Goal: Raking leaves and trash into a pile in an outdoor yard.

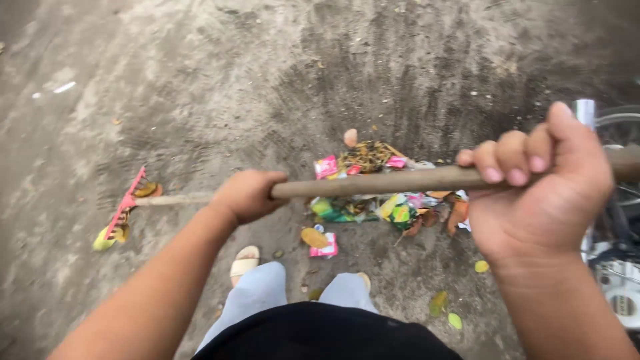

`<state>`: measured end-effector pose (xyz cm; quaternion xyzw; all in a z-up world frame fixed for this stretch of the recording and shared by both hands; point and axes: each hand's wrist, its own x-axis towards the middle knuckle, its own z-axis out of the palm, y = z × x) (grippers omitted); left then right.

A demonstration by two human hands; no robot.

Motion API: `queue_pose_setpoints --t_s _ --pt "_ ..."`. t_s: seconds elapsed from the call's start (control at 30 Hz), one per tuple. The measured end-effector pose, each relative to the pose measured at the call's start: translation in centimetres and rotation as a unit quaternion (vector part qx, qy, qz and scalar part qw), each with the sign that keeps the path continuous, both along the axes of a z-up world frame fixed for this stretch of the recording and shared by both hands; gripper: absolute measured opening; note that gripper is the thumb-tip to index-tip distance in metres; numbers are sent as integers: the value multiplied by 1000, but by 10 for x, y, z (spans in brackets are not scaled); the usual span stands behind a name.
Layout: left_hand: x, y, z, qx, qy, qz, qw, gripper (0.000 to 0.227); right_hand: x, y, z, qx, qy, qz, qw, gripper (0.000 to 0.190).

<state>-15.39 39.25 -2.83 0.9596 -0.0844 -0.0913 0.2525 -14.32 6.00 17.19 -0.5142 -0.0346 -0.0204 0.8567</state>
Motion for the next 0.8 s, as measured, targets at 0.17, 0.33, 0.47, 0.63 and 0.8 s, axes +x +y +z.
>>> queue_pose_setpoints --t_s 0.17,0.33,0.47,0.63,0.8 --pt "-71 185 -7 74 58 157 983 21 -22 198 -39 36 23 165 985 48" --pt "-155 263 -76 15 81 398 914 34 -72 313 -120 -211 -120 411 879 22" --pt "-164 222 -72 -7 158 387 908 46 -95 315 -151 -197 -120 354 907 28" --pt "-152 149 -118 -113 30 330 937 54 -97 233 -110 -293 -51 318 900 35" --pt "-127 27 -89 -121 65 146 980 75 -129 95 -75 -316 -31 188 930 39"
